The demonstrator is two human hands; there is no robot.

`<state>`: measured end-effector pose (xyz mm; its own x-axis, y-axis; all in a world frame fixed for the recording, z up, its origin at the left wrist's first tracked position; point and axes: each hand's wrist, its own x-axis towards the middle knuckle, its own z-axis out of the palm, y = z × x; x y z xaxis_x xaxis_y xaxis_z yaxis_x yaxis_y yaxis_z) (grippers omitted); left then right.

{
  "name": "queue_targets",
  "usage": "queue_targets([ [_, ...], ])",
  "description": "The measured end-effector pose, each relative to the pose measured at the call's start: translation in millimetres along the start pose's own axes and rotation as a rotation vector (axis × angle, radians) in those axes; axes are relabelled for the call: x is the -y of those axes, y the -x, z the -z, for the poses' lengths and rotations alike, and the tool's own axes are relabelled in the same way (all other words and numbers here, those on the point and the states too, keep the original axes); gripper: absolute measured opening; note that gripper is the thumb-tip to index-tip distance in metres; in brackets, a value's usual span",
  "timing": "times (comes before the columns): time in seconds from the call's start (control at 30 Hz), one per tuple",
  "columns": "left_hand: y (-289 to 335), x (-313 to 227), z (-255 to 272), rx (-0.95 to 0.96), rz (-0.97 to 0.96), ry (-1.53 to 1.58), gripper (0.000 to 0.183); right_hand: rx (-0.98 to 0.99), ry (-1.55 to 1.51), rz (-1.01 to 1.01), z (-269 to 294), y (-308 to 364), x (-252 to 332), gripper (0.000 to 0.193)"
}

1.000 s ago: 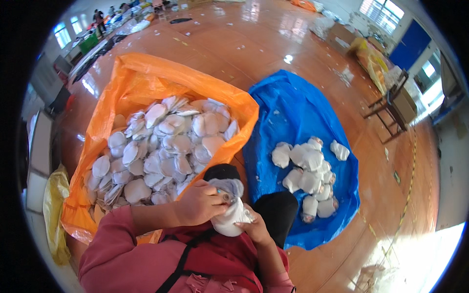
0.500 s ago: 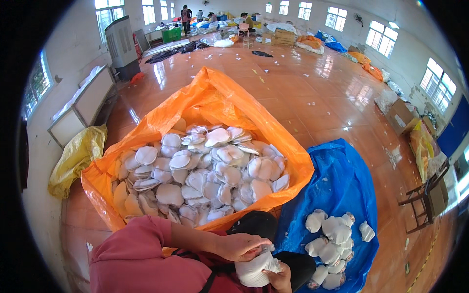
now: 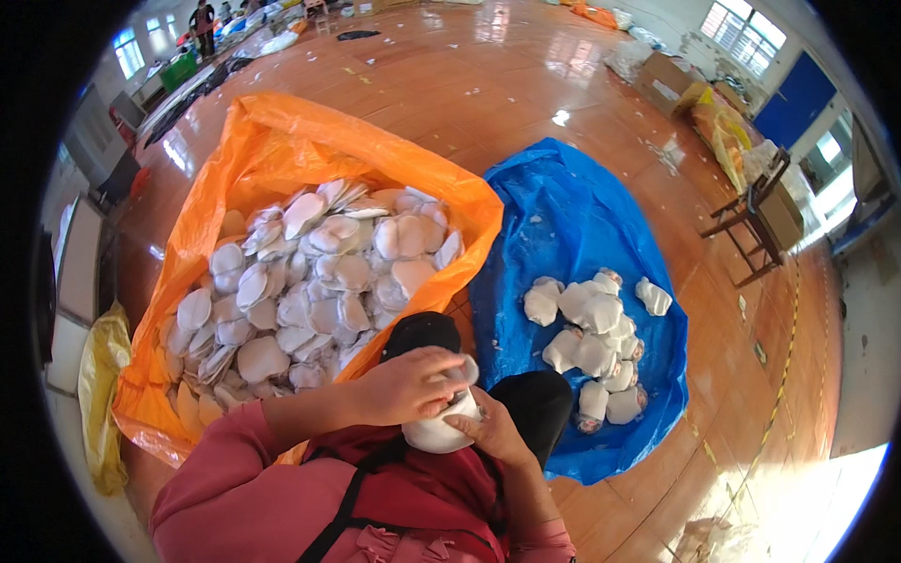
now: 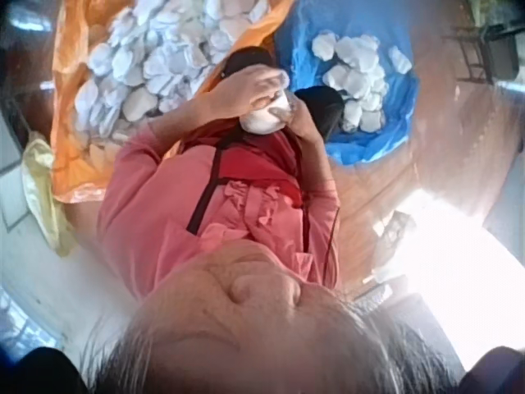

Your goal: The person sits on the floor and repeatedly picks up white foam pieces from an orange sack, aligns them, and sews them together by hand using a needle and thread. Finished pairs are placed on a blue tarp beside them.

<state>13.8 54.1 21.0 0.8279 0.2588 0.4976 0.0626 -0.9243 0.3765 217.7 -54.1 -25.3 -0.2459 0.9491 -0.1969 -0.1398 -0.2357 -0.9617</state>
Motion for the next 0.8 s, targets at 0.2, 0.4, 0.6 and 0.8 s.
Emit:
queue_targets([
  [0.2,2.5,-22.5,-12.7,-0.301,0.949,0.602,0.082,-0.291,-0.23,0.065,-10.9,-0.9,-16.4,0.044],
  [0.4,10.2,-25.0,-42.6,-0.306,1.105,1.284,0.068,-0.332,-0.358,0.176,-14.1,-2.8,-45.2,0.038],
  [0.6,24.0,-7.9,-50.0,0.047,1.04,1.286,0.056,-0.351,-0.581,0.207,-24.9,4.4,-54.8,0.035],
  [0.8,15.3,-18.5,-57.7,-0.161,0.982,1.363,0.049,-0.346,-0.635,0.008,-21.3,1.8,-56.5,0.041],
])
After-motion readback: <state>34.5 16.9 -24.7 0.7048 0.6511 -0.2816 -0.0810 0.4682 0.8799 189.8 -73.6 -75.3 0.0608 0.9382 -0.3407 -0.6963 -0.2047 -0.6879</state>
